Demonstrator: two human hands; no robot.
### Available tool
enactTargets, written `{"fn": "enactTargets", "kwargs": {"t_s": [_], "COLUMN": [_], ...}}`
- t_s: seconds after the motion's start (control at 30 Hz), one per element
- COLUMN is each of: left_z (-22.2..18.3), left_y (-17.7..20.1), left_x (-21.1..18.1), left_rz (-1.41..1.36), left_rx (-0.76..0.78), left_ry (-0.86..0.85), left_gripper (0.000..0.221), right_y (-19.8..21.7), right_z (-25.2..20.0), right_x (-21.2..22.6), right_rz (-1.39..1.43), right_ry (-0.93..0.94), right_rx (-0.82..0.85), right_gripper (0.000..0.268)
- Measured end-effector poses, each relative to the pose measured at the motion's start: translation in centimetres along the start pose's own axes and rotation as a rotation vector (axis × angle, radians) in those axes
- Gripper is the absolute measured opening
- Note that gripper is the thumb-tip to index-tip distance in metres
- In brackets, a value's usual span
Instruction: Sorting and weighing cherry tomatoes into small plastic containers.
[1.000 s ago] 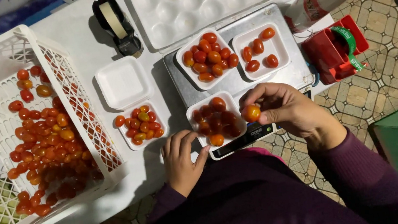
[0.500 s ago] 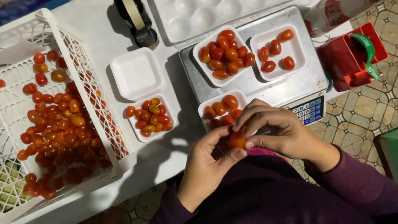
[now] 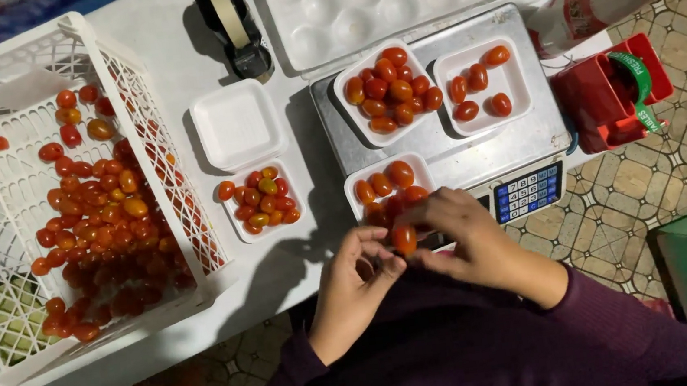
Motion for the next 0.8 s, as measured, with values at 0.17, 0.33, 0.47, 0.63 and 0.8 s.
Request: {"fn": "enactTargets", "kwargs": {"t_s": [0.17,0.33,0.47,0.63,0.8], "left_z": [0.4,0.4,0.5,0.6,1.0], "left_y": [1.7,1.7,1.8,2.0,1.9], "left_x": [1.6,1.0,1.7,2.0,1.9], "left_rz": [0.036,0.038,0.072,0.092,0.068], "left_rx": [-0.191,-0.228,-0.218,-0.249,-0.240], "left_ry": [-0.026,0.117,0.066,0.092,0.065], "left_gripper": [0.024,0.026,0.025,0.025,0.022], "right_y": [-2.5,-3.3,-3.6,-3.8,-2.3], "right_z": [1.0,2.6,2.4,2.4,2.6], "right_x": [-3.4,-2.7,-3.2,-3.4,-5.6], "right_rz": [-0.318,-0.557,-0.520,-0.522,-0.481], "right_ry": [-0.089,0.077,0.016,-0.017,-0.086], "right_rx": [0.036,0.012,0.056,0.071,-0.030], "right_gripper": [0.046,0.058,0.060,0.055,0.048]}}
Point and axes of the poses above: each hand's wrist, its own z-axis towards the middle knuckle, its own y-axis out of the back of the hand, x = y × z, the point moved 1 cm from there along z, towards the middle knuckle, and after that the axes turned 14 degrees about -z, right-handed, at the moved point
